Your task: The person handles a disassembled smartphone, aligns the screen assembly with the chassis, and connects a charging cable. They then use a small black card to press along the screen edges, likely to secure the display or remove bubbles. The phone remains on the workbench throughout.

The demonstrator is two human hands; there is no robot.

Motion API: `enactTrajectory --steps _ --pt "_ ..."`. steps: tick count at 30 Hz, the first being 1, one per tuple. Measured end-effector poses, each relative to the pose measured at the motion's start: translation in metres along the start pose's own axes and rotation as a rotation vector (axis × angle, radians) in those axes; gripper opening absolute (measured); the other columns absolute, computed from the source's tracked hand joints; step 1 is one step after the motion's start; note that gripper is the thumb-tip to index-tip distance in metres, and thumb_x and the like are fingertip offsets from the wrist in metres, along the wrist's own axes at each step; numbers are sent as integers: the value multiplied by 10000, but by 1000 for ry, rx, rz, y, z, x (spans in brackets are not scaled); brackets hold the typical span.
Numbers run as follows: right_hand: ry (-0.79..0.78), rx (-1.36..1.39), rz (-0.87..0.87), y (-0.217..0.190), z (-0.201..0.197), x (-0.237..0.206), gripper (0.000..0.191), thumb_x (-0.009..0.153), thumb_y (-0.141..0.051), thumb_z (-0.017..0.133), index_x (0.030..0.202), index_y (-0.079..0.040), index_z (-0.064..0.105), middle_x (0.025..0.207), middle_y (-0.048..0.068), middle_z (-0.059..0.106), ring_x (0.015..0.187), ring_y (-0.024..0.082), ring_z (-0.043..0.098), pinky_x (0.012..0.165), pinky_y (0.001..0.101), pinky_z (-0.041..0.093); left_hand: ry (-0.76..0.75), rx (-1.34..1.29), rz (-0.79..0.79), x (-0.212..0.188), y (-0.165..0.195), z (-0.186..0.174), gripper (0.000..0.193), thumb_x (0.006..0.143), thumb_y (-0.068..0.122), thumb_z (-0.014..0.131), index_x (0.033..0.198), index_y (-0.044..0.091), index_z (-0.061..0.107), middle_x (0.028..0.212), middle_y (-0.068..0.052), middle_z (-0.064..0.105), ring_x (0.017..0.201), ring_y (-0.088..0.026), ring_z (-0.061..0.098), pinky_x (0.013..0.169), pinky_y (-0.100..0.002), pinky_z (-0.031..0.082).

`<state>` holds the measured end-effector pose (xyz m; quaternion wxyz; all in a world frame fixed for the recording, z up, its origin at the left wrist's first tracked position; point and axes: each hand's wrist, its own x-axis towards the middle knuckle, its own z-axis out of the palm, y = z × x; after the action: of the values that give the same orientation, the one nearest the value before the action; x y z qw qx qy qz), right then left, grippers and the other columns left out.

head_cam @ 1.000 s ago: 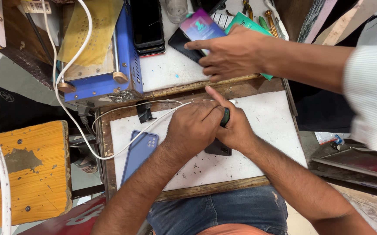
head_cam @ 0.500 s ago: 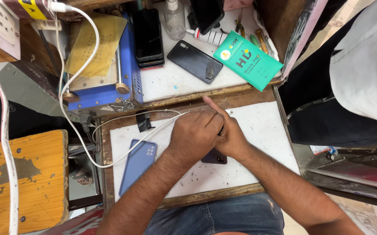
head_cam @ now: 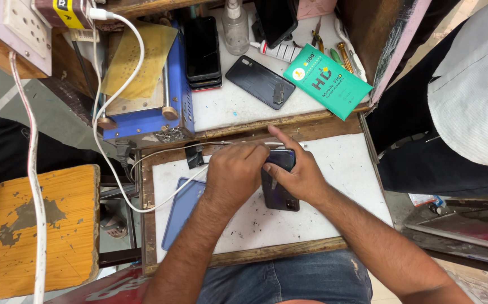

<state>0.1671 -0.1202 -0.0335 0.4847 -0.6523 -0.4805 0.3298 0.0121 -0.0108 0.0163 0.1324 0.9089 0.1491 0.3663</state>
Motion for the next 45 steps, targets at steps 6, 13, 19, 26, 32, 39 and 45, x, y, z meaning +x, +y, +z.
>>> enactTrajectory --steps 6,13,19,26,32,39,45 --pt "-31 186 -82 2 3 -3 699 909 -80 738 1534 -59 426 1183 113 737 1049 149 715 933 302 572 138 -165 -221 -19 5 -17 151 883 6 726 1022 58 699 963 -114 741 855 -284 737 741 -371 593" --pt "-94 643 -9 7 -7 6 376 917 -4 693 1279 15 594 1160 214 742 1062 289 739 960 430 609 153 -475 -596 -32 23 -22 172 968 24 653 1138 39 678 1033 -119 731 812 -206 778 667 -308 642" --pt "-141 721 -100 13 -10 5 321 908 17 695 1220 7 618 1129 186 739 1069 262 732 994 416 596 229 -367 -505 -27 34 -5 109 936 57 721 1045 61 709 963 -109 758 842 -267 766 718 -344 603" --pt "-60 510 -129 17 -12 3 284 898 -41 718 1176 -2 682 1105 87 708 1016 148 671 913 301 551 218 -378 -492 -18 37 -2 77 942 66 706 1018 73 716 934 -95 761 857 -269 771 718 -351 603" --pt "-22 322 -147 24 -12 -1 279 904 -64 727 1176 -22 684 1116 78 726 1022 137 679 910 295 560 233 -398 -479 -24 34 2 79 944 51 712 1020 74 716 935 -91 764 846 -245 781 712 -333 609" --pt "15 242 -154 25 -5 -2 334 869 -75 784 1182 -35 672 1116 68 730 1031 123 689 918 284 568 263 -362 -465 -29 29 11 102 931 33 732 1027 65 722 925 -98 764 824 -242 780 671 -323 614" --pt "94 93 -169 26 1 -5 363 824 -71 840 1151 -38 688 1094 74 759 1016 124 713 905 279 579 342 -273 -373 -31 30 20 114 927 9 734 1027 55 705 949 -103 755 857 -254 771 713 -338 621"
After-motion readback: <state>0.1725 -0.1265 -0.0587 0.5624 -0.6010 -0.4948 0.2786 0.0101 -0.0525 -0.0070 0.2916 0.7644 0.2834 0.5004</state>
